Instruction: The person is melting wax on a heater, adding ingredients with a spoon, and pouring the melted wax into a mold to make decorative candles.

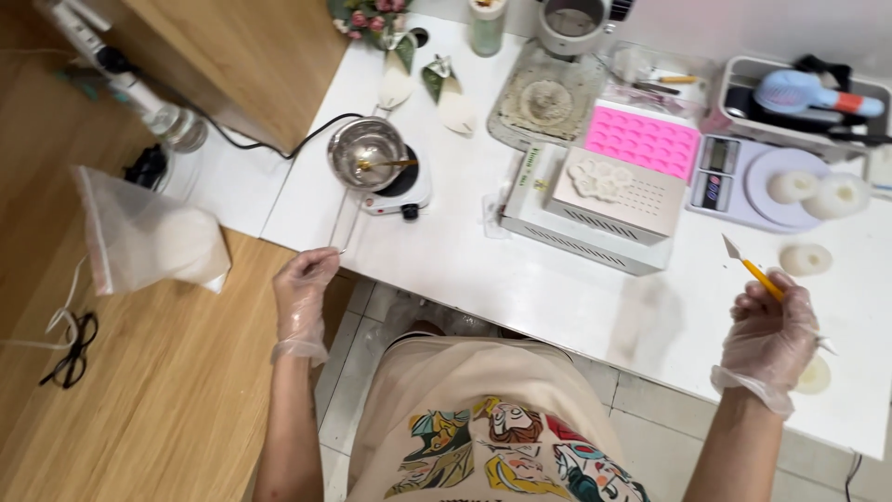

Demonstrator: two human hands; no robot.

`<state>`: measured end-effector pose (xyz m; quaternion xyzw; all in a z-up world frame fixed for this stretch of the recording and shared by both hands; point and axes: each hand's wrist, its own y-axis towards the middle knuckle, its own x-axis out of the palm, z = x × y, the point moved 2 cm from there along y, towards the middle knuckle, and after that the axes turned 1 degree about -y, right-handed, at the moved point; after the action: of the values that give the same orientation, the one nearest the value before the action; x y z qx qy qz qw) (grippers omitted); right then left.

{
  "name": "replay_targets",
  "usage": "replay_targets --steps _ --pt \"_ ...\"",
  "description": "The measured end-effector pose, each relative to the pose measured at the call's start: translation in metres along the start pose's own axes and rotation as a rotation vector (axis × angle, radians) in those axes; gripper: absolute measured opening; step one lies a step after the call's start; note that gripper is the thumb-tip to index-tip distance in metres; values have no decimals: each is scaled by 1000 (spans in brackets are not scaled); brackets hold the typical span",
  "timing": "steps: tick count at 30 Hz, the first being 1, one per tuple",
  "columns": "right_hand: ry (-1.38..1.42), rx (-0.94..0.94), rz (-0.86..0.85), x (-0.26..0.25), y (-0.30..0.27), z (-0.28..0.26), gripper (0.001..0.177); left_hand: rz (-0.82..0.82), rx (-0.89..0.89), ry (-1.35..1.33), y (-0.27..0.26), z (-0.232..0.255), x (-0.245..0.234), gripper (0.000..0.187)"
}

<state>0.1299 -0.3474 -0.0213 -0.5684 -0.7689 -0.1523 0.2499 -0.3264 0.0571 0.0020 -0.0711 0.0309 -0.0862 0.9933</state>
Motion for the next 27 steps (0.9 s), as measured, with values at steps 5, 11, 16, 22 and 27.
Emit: replay_targets --steps 5,11,16,22,27 --pt "-24 -14 97 9 -9 1 23 -33 17 8 8 16 13 12" --pt "-66 -74 107 25 -6 7 16 -65 49 -12 12 27 29 8" --pt "-54 -44 90 28 -8 17 13 -90 69 -20 6 26 25 9" --pt "-69 12 103 37 -14 20 9 -33 24 31 0 38 26 9" --pt "-68 0 99 37 -11 17 7 -75 42 55 1 35 32 15"
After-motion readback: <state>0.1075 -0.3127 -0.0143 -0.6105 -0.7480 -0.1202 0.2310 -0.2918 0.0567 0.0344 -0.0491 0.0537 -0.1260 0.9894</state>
